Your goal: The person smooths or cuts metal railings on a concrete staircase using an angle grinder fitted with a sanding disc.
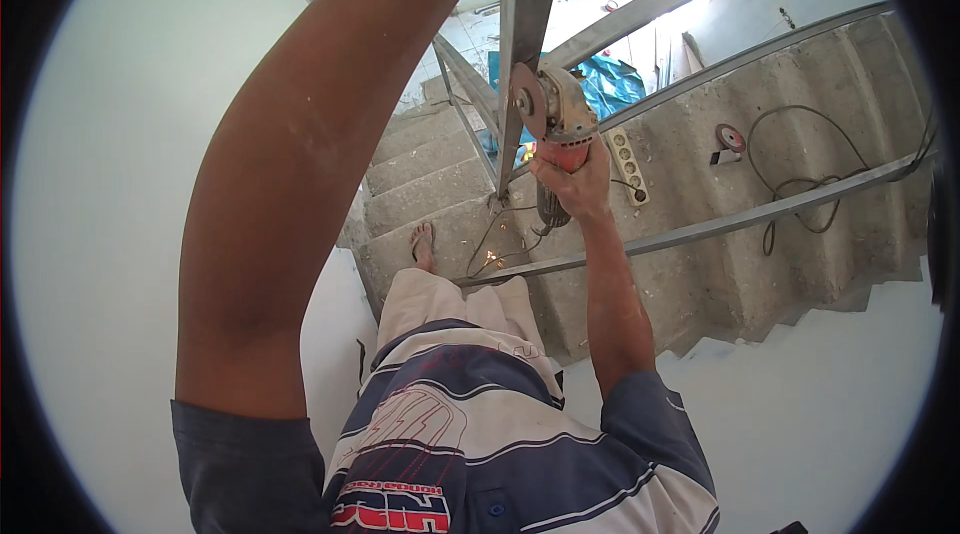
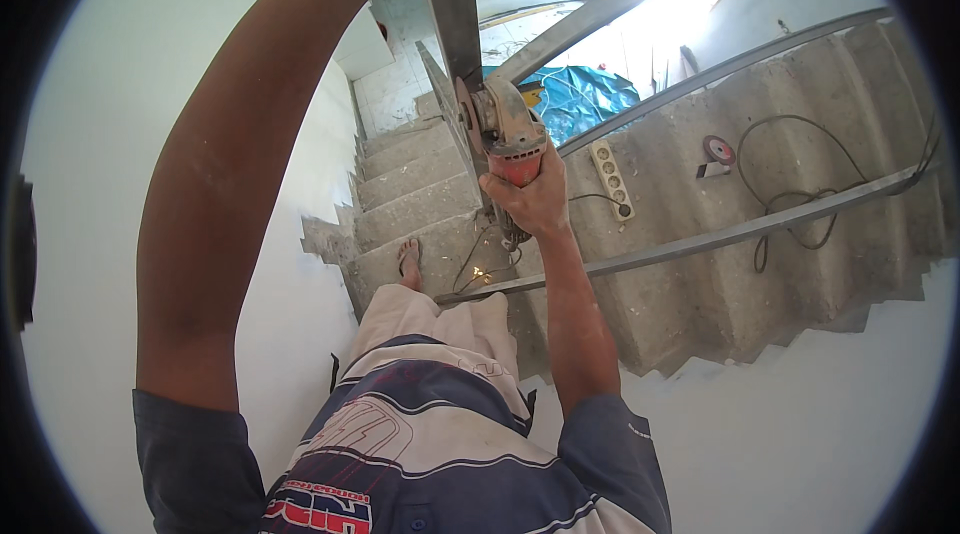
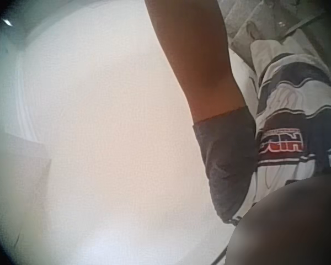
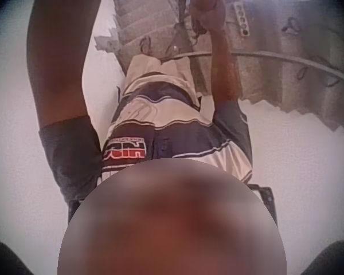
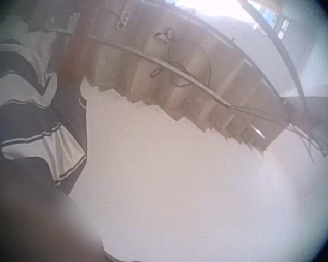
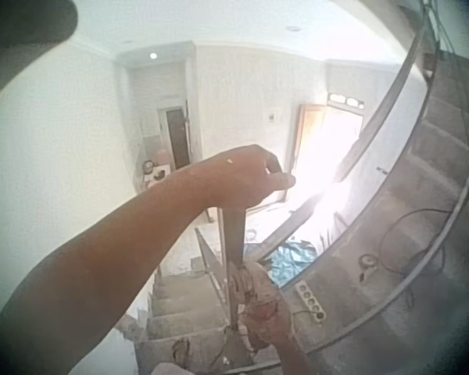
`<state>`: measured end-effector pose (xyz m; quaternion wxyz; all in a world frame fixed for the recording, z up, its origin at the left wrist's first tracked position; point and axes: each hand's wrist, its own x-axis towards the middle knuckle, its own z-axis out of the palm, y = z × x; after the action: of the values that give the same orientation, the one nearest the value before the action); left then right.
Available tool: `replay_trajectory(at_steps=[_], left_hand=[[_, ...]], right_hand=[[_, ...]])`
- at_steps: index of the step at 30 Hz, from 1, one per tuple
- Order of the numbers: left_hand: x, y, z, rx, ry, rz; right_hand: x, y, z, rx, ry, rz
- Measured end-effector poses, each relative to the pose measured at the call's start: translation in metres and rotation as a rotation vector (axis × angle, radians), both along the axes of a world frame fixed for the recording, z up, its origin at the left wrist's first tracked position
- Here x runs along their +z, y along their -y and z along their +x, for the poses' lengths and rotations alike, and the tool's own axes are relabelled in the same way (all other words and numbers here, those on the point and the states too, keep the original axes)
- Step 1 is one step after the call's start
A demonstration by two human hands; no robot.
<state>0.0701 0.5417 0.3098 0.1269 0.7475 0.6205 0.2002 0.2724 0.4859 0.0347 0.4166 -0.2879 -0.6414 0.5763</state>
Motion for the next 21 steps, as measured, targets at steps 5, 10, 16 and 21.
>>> replay_trajectory(at_steps=[5,10,16,21], left_hand=[[-0.001,-0.0004,-0.0004,-0.051,0.03,-0.009],[-0.0015,0.0006,0.0009,-0.046,0.018,0.022],[0.0014,-0.0009,0.0024,-0.032,0.026,-0.028],[0.0002,-0.0013,0.0011,-0.055,0.043,-0.004]], right_hand=[[0.0009,-0.0015,0.0053,0.034,0.074,-0.089],[0.0029,-0.0008,0.0049,0.023,0.088,-0.026],[-0.0002,-0.0016,0.0047,0.031,0.07,-0.043],[0.0004,0.0013,0.0034,0.028,0.048,-0.058]])
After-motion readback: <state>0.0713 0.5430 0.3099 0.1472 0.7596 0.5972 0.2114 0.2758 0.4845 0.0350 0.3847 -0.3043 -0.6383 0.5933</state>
